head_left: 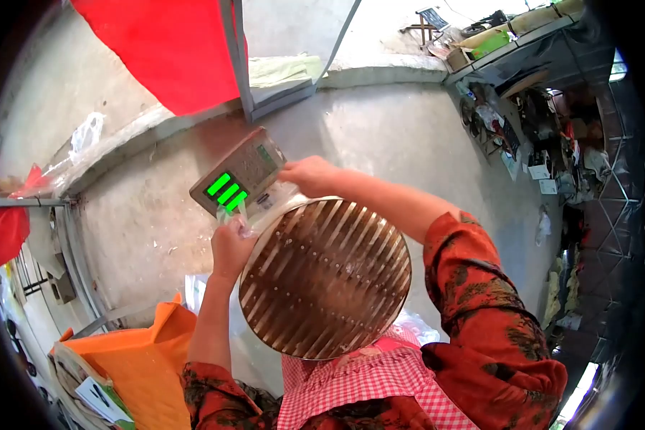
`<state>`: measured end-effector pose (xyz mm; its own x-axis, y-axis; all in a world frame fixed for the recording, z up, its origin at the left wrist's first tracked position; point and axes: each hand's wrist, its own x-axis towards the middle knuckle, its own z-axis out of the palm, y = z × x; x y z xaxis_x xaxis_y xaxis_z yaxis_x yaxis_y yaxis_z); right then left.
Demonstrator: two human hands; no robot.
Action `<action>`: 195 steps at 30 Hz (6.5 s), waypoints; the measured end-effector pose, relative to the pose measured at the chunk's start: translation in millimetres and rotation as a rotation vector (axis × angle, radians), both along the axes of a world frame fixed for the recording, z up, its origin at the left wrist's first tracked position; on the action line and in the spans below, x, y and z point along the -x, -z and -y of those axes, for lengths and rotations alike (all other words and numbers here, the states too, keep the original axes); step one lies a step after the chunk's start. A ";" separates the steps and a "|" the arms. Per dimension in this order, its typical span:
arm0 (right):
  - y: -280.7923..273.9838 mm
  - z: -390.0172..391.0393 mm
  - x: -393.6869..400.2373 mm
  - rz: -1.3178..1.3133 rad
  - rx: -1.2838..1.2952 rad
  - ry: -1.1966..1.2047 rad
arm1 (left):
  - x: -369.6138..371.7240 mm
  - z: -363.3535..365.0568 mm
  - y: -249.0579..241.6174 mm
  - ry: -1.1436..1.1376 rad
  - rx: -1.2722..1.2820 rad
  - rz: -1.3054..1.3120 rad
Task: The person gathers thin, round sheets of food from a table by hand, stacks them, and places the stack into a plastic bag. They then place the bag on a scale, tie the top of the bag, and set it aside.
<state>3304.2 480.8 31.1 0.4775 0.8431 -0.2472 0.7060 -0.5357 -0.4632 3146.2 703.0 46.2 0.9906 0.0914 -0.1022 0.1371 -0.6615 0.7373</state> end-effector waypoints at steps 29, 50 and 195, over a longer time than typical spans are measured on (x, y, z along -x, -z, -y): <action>0.7 226.9 125.8 0.131 0.130 0.720 | 121.8 -37.7 19.3 -0.102 -0.333 0.188; 40.5 296.5 254.9 -0.275 -0.430 1.044 | 366.4 130.7 14.1 -0.956 0.661 -0.525; -149.2 159.9 171.7 0.540 -0.212 0.573 | 319.4 147.3 -109.9 -0.628 1.103 0.071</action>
